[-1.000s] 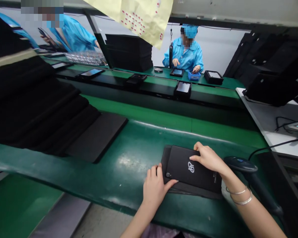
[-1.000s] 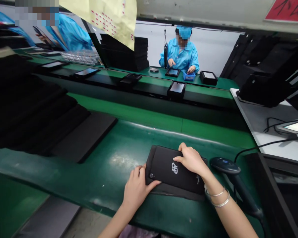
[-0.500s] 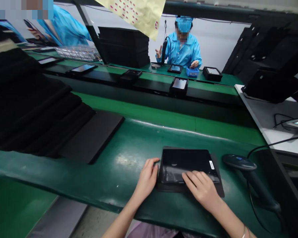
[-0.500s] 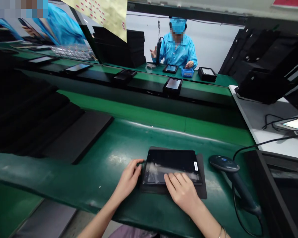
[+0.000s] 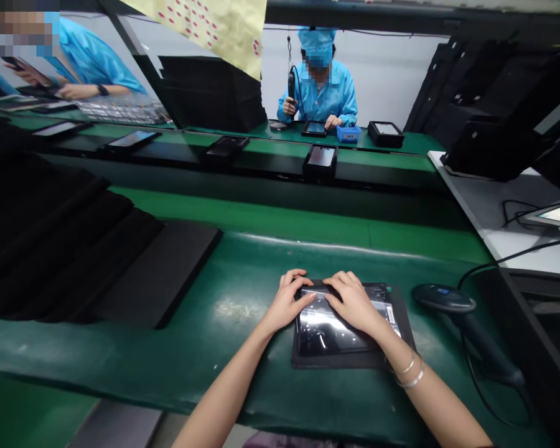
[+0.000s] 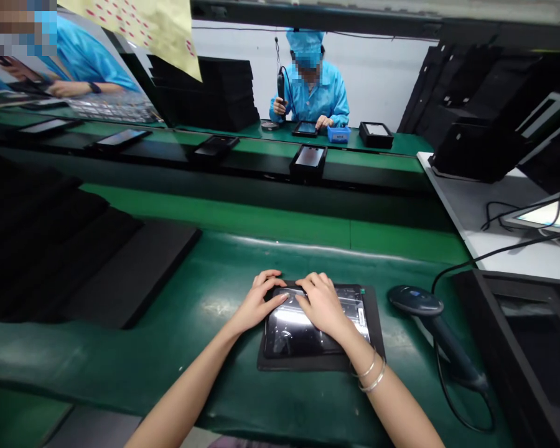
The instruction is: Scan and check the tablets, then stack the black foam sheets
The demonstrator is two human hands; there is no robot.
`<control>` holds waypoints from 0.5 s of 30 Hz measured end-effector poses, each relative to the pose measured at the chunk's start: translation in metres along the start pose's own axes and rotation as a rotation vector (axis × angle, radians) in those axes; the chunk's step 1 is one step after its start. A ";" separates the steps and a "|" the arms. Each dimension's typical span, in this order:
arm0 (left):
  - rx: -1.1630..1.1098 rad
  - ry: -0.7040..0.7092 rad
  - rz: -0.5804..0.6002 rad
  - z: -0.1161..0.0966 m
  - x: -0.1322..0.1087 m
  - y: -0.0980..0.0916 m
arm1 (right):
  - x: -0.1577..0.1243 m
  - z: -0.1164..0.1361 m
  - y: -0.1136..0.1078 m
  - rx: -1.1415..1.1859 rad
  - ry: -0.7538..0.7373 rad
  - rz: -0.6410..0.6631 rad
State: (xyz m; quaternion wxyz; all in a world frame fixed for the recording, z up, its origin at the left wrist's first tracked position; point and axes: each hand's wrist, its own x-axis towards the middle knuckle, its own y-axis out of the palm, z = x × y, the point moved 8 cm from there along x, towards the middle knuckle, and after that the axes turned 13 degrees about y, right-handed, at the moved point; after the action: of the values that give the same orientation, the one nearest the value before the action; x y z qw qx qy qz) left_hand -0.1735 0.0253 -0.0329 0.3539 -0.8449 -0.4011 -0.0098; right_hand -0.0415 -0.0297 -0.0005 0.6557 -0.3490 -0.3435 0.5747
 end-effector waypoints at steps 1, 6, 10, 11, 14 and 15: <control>-0.002 0.002 0.002 0.000 0.000 0.000 | 0.004 -0.001 0.003 0.007 0.019 0.007; 0.002 -0.004 0.002 -0.003 0.001 0.001 | 0.008 -0.007 0.008 0.037 0.064 0.031; -0.012 0.006 0.064 -0.006 0.005 0.005 | 0.007 -0.008 0.008 0.055 0.069 0.035; -0.016 0.010 0.079 -0.006 0.006 0.005 | 0.007 -0.008 0.008 0.059 0.069 0.034; -0.019 0.022 0.102 -0.007 0.009 0.004 | 0.007 -0.008 0.008 0.064 0.073 0.032; -0.016 0.025 0.102 -0.006 0.009 0.004 | 0.008 -0.008 0.008 0.063 0.074 0.032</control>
State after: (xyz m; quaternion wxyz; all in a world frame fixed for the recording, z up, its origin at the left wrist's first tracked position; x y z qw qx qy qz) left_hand -0.1628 0.0262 -0.0275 0.3521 -0.8668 -0.3530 -0.0058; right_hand -0.0381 -0.0219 -0.0113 0.6694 -0.3546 -0.2949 0.5824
